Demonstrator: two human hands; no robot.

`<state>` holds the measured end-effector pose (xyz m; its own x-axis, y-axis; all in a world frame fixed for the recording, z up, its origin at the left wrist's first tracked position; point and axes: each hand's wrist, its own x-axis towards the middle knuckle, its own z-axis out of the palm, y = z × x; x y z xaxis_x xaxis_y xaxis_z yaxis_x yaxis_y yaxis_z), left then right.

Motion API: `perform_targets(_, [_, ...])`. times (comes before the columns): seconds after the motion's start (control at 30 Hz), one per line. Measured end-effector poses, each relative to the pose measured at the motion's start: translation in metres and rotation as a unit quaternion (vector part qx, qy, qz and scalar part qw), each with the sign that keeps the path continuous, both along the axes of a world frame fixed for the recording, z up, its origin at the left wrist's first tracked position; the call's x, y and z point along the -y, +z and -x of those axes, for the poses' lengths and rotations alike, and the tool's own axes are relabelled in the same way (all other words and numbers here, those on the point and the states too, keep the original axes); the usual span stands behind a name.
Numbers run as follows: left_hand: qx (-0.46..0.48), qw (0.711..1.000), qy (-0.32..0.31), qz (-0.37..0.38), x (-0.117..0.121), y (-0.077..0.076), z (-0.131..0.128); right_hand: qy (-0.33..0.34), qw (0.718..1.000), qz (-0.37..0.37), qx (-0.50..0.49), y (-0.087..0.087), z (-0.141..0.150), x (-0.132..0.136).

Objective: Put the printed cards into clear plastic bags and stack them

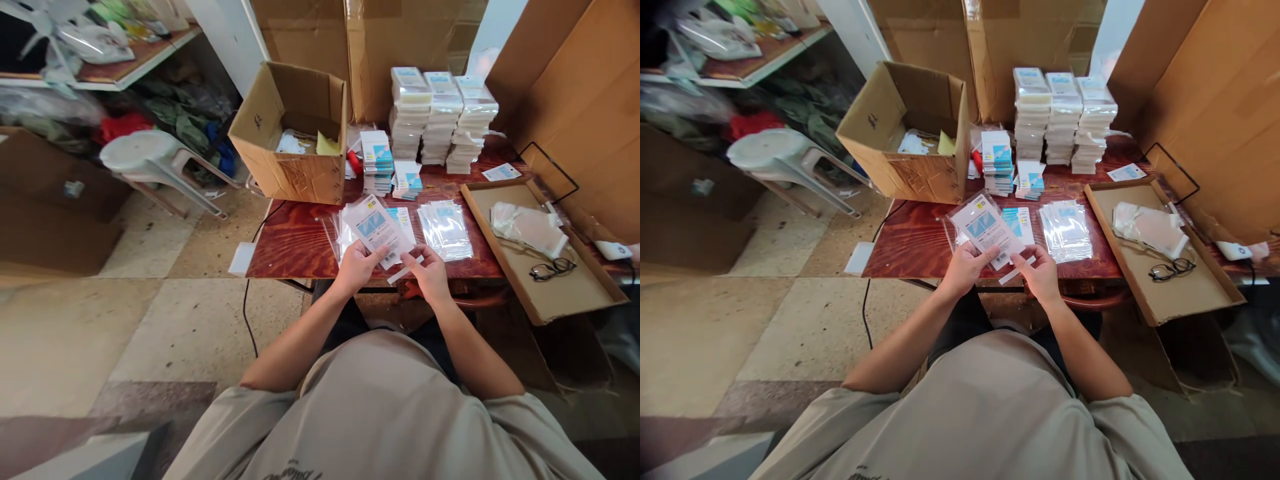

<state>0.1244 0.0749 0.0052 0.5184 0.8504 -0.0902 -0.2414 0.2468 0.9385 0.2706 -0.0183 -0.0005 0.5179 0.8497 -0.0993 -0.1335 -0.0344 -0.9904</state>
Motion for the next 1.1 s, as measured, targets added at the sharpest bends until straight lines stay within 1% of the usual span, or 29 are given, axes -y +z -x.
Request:
perform_targets(0.07, [-0.018, 0.999, -0.047, -0.005, -0.003, -0.004, 0.001, 0.001, 1.000, -0.005, 0.025, 0.002, -0.005, -0.002])
perform_targets(0.1, [-0.035, 0.997, -0.072, -0.009, -0.006, -0.006, 0.001, -0.005, 0.999, -0.001, 0.041, 0.003, -0.012, -0.003])
perform_targets(0.13, [-0.060, 0.995, -0.080, -0.019, -0.011, -0.009, 0.001, -0.018, 0.998, 0.006, 0.056, 0.003, -0.022, -0.005])
perform_targets(0.17, [-0.094, 0.993, -0.061, -0.038, -0.017, -0.012, 0.001, -0.042, 0.997, 0.011, 0.067, 0.003, -0.036, -0.008])
perform_targets(0.2, [-0.140, 0.988, -0.016, -0.069, -0.024, -0.015, 0.002, -0.079, 0.993, 0.014, 0.082, 0.001, -0.053, -0.010])
perform_targets(0.23, [-0.197, 0.973, 0.047, -0.111, -0.033, -0.017, 0.002, -0.120, 0.987, 0.015, 0.102, -0.001, -0.073, -0.013])
perform_targets(0.27, [-0.264, 0.945, 0.113, -0.158, -0.044, -0.020, 0.003, -0.166, 0.977, 0.018, 0.130, -0.005, -0.093, -0.015])
perform_targets(0.3, [-0.337, 0.907, 0.153, -0.199, -0.055, -0.022, 0.003, -0.219, 0.953, 0.043, 0.204, -0.010, -0.113, -0.018])
perform_targets(0.37, [-0.455, 0.845, 0.161, -0.231, -0.076, -0.027, 0.005, -0.245, 0.890, 0.149, 0.354, -0.022, -0.142, -0.020])
perform_targets(0.4, [-0.495, 0.825, 0.147, -0.228, -0.085, -0.029, 0.005, -0.249, 0.853, 0.189, 0.418, -0.027, -0.150, -0.021])
perform_targets(0.43, [-0.522, 0.814, 0.130, -0.220, -0.092, -0.032, 0.006, -0.247, 0.821, 0.209, 0.470, -0.032, -0.153, -0.021])
perform_targets(0.47, [-0.538, 0.808, 0.115, -0.212, -0.098, -0.034, 0.006, -0.243, 0.798, 0.203, 0.513, -0.035, -0.151, -0.021])
perform_targets(0.5, [-0.546, 0.806, 0.104, -0.206, -0.103, -0.035, 0.007, -0.230, 0.787, 0.171, 0.546, -0.037, -0.144, -0.020])
perform_targets(0.53, [-0.550, 0.805, 0.096, -0.202, -0.106, -0.036, 0.008, -0.198, 0.786, 0.123, 0.573, -0.037, -0.135, -0.019])
perform_targets(0.57, [-0.554, 0.803, 0.093, -0.200, -0.108, -0.037, 0.009, -0.141, 0.789, 0.069, 0.594, -0.035, -0.123, -0.019])
perform_targets(0.6, [-0.558, 0.800, 0.091, -0.199, -0.109, -0.037, 0.010, -0.062, 0.789, 0.019, 0.611, -0.031, -0.111, -0.019])
perform_targets(0.63, [-0.563, 0.797, 0.090, -0.199, -0.111, -0.036, 0.011, 0.030, 0.780, -0.018, 0.624, -0.027, -0.099, -0.019])
perform_targets(0.7, [-0.566, 0.793, 0.093, -0.205, -0.113, -0.034, 0.015, 0.196, 0.735, -0.045, 0.647, -0.017, -0.079, -0.021])
perform_targets(0.73, [-0.560, 0.795, 0.096, -0.211, -0.114, -0.033, 0.017, 0.251, 0.707, -0.039, 0.660, -0.013, -0.072, -0.023])
perform_targets(0.77, [-0.548, 0.802, 0.098, -0.216, -0.115, -0.033, 0.019, 0.288, 0.681, -0.027, 0.673, -0.009, -0.067, -0.025])
perform_targets(0.8, [-0.525, 0.817, 0.098, -0.217, -0.116, -0.032, 0.021, 0.312, 0.659, -0.013, 0.684, -0.006, -0.064, -0.027])
perform_targets(0.83, [-0.491, 0.841, 0.099, -0.205, -0.116, -0.033, 0.022, 0.328, 0.642, -0.002, 0.693, -0.004, -0.063, -0.029])
perform_targets(0.87, [-0.443, 0.873, 0.101, -0.177, -0.116, -0.034, 0.022, 0.340, 0.628, 0.006, 0.700, -0.002, -0.063, -0.030])
perform_targets(0.93, [-0.318, 0.939, 0.103, -0.079, -0.115, -0.037, 0.021, 0.359, 0.611, 0.018, 0.705, 0.001, -0.065, -0.032])
perform_targets(0.97, [-0.254, 0.962, 0.102, -0.020, -0.113, -0.039, 0.019, 0.365, 0.610, 0.024, 0.703, 0.002, -0.067, -0.033])
perform_targets(1.0, [-0.198, 0.974, 0.101, 0.032, -0.111, -0.041, 0.017, 0.362, 0.616, 0.028, 0.699, 0.004, -0.069, -0.033])
perform_targets(1.03, [-0.153, 0.980, 0.101, 0.072, -0.108, -0.042, 0.014, 0.345, 0.632, 0.027, 0.694, 0.006, -0.072, -0.032])
perform_targets(1.07, [-0.120, 0.983, 0.102, 0.096, -0.105, -0.043, 0.011, 0.311, 0.658, 0.020, 0.686, 0.009, -0.076, -0.030])
perform_targets(1.1, [-0.096, 0.983, 0.109, 0.110, -0.102, -0.044, 0.009, 0.259, 0.691, 0.002, 0.675, 0.012, -0.078, -0.027])
